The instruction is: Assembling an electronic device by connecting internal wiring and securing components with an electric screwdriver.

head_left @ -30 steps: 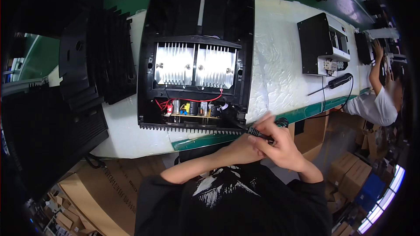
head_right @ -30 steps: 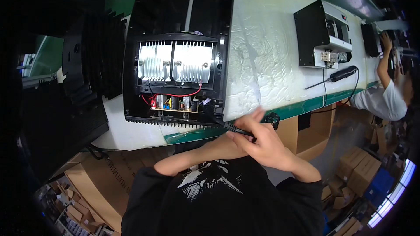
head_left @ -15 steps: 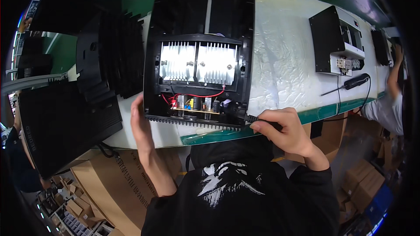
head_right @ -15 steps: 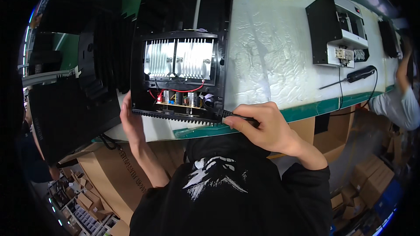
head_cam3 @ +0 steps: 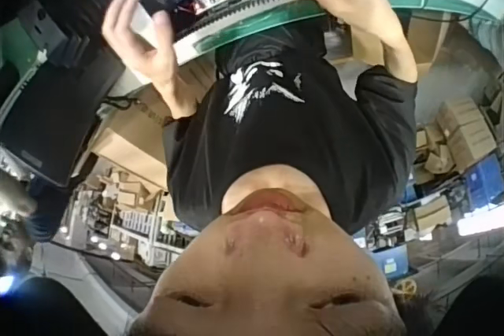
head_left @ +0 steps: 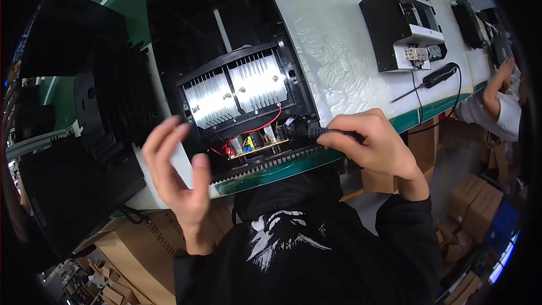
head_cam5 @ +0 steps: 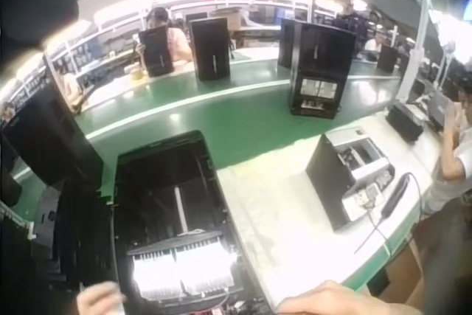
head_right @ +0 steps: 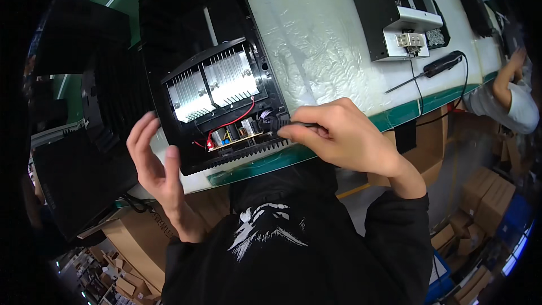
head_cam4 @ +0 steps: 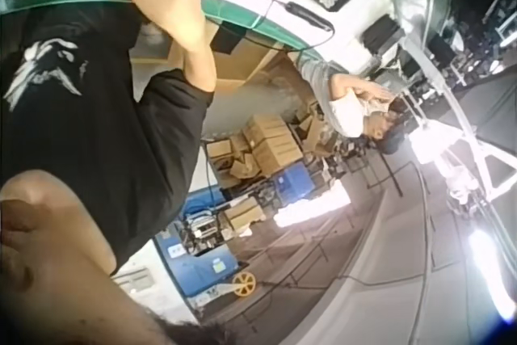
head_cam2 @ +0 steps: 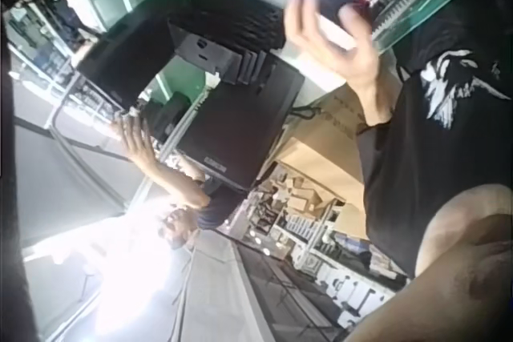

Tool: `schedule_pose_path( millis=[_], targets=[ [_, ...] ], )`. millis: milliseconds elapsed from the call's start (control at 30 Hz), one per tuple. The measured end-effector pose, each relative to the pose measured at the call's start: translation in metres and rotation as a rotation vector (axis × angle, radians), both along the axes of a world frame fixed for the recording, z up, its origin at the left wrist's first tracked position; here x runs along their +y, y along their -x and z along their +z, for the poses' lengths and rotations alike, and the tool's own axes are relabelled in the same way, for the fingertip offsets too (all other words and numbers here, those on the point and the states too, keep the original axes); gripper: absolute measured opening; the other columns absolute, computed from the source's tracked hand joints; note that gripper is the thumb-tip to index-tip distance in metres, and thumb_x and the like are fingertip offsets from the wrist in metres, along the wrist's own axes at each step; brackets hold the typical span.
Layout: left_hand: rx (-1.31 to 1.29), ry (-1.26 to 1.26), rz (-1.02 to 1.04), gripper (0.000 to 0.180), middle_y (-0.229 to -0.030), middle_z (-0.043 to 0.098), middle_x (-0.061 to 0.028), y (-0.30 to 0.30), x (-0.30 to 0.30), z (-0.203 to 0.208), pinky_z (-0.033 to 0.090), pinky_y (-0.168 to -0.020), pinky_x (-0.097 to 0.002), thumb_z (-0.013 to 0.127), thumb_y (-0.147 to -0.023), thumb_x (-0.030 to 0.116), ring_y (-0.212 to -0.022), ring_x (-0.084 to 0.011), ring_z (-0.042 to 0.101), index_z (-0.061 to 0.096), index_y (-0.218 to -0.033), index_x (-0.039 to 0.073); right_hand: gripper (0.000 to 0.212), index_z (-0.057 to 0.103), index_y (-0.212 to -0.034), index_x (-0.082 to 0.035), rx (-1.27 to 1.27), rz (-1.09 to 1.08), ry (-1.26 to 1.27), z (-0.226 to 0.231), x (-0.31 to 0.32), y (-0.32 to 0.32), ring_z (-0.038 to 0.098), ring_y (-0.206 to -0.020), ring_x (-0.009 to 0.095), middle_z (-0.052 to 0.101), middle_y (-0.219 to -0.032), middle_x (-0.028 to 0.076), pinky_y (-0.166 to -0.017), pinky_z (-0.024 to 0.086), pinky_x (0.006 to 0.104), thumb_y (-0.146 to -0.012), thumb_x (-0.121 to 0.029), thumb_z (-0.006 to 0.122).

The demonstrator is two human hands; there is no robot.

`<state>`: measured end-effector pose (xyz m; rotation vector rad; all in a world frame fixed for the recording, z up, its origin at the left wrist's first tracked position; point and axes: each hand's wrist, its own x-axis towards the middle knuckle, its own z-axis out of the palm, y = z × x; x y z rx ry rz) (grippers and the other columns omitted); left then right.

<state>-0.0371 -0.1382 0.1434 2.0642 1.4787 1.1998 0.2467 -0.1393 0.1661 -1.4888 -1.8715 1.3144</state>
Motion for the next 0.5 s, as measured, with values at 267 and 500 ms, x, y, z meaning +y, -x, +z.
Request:
schedule_pose_path(
  millis=[267, 500],
  targets=[
    [0.117, 0.082, -0.567, 0.032, -0.084, 0.061, -0.0072, -0.078, 0.019, 0.025, 0.048, -0.067, -0.0309, 0.069, -0.066, 0.001, -0.077, -0.0221, 0.058, 0.063, -0.097, 0.000, 0.026, 0.060, -0.094, 0.001, 0.064, -0.040, 0.109, 0.022, -0.015, 0.014, 0.053, -0.051, 0.011, 0.057, -0.061, 0.005, -0.050, 0.042, 0.0233, -0.069, 0.000, 0.065],
    [0.111, 0.229, -0.631, 0.022, -0.078, 0.061, -0.0068, -0.067, 0.031, 0.025, 0.047, -0.061, -0.0299, 0.070, -0.067, 0.001, -0.071, -0.0210, 0.057, 0.064, -0.088, 0.002, 0.068, 0.048, -0.117, -0.005, -0.041, -0.300, -0.030, -0.049, -0.069, -0.004, 0.045, -0.111, 0.025, 0.044, -0.119, 0.013, -0.091, 0.039, 0.0333, -0.055, -0.004, 0.076]
  ],
)
